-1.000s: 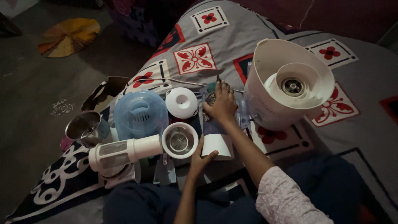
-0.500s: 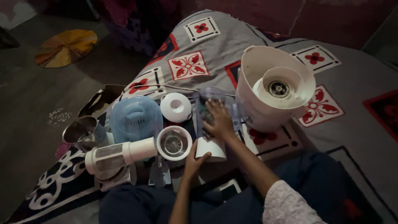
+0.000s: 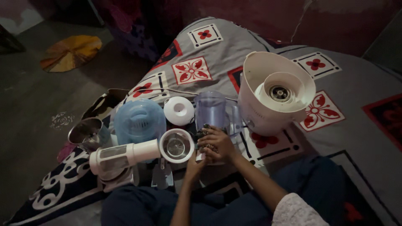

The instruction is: The person sits on a bed and scrubs disassembled parts of a water dispenser or humidifier using a cloth. They clean a translucent container, a white base, and a small metal cup, then place the cleaned items aside.

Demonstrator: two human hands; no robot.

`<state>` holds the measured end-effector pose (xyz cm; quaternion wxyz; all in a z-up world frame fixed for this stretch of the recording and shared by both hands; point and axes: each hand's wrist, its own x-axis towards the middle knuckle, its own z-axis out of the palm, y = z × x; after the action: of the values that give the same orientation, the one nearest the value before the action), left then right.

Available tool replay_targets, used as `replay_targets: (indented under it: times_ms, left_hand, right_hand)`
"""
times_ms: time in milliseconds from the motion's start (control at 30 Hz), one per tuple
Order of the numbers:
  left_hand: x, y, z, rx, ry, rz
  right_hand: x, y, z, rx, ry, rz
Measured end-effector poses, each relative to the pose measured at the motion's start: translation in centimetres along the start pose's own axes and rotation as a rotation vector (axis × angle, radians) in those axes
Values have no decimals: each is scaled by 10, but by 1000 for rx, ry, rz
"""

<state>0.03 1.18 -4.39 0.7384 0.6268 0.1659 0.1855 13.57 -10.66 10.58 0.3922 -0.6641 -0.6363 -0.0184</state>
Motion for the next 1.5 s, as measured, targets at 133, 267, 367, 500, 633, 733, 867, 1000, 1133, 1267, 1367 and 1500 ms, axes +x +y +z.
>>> replay_targets:
  times_ms: [133, 267, 367, 500, 633, 733, 867, 1000, 1133, 1267, 1367, 1500]
  left_hand:
    - [1, 17, 9, -9, 24, 2]
    - [-1, 30, 12, 69, 17, -51]
    - [-1, 37, 14, 30, 3, -66]
    - [-6, 52, 19, 3, 20, -59]
    - [-7, 61, 18, -20, -4, -86]
    - [-6, 61, 18, 10, 8, -89]
    - [-5, 59, 18, 21, 14, -87]
    - [-5, 57, 18, 40, 36, -122]
    - [-4, 59, 18, 138, 57, -172]
    - [-6, 63, 20, 62, 20, -103]
    - [-6, 62, 21, 36, 16, -71]
    - [-4, 51, 20, 5, 23, -72]
  right_hand:
    - [6, 17, -2, -15, 5, -7]
    - [14, 33, 0, -24, 85, 59]
    - [22, 42, 0, -17, 135, 104]
    - [30, 51, -2, -80, 155, 176]
    - [48, 66, -4, -86, 166, 190]
    - [63, 75, -6, -83, 183, 221]
    - [82, 84, -9, -86, 179, 318]
    - [92, 90, -11, -138, 199, 320]
    - [91, 95, -8, -216, 274, 246]
    - [81, 94, -7, -173, 288, 260]
    - [72, 90, -6, -167, 304, 249]
    - [54, 79, 1, -116, 295, 324]
